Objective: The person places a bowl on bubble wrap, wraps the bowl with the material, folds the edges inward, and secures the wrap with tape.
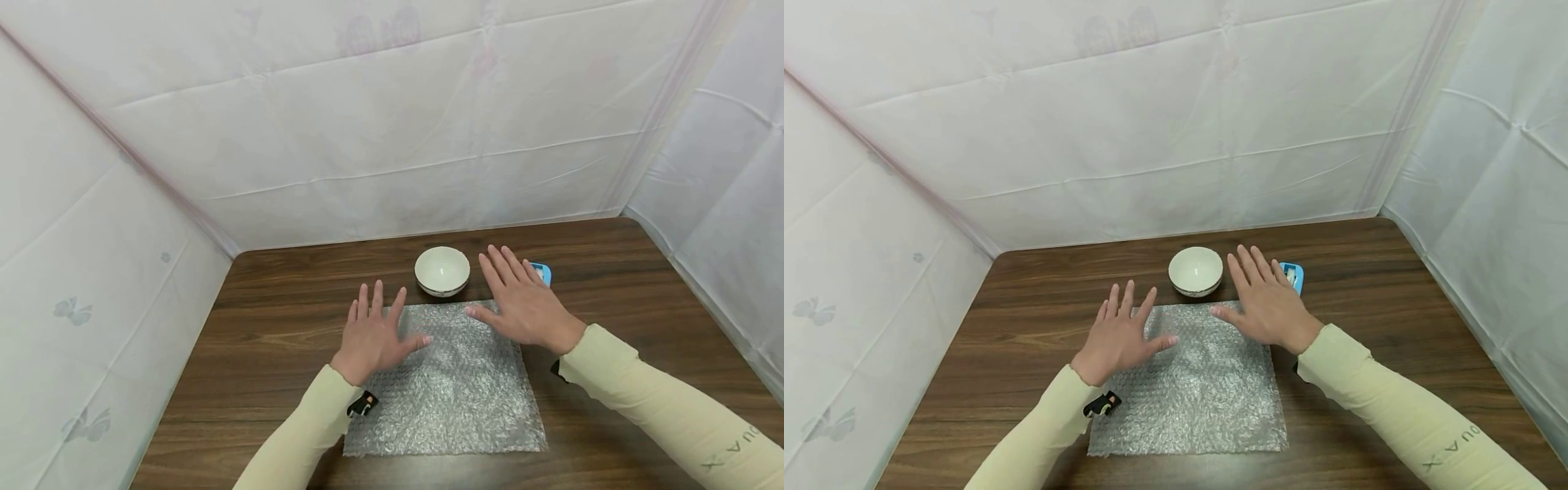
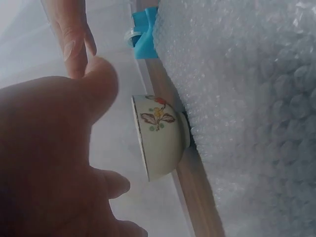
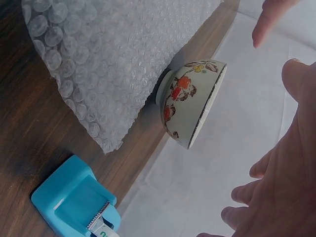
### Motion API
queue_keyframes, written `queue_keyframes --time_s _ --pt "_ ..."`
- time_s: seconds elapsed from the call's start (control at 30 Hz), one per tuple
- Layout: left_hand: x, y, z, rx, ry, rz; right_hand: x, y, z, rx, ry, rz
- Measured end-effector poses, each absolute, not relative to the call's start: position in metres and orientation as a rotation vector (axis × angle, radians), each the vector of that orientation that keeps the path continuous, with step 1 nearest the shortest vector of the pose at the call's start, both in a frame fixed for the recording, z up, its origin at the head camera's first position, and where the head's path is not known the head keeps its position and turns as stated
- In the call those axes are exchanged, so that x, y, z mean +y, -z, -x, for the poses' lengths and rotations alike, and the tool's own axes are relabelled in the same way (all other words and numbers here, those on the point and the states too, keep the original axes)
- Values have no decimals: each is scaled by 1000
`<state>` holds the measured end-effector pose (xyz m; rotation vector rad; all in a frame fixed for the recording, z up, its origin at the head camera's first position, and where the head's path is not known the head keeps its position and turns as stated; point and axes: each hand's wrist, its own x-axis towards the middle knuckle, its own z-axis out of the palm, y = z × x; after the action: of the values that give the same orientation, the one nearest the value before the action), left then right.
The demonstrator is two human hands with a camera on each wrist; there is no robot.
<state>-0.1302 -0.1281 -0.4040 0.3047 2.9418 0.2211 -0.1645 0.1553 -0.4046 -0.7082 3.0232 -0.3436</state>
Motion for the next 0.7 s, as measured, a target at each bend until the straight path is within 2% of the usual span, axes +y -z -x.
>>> queue_keyframes --time_s 0.7 --pt "-136 426 122 2800 -306 -387 156 406 169 3014 360 716"
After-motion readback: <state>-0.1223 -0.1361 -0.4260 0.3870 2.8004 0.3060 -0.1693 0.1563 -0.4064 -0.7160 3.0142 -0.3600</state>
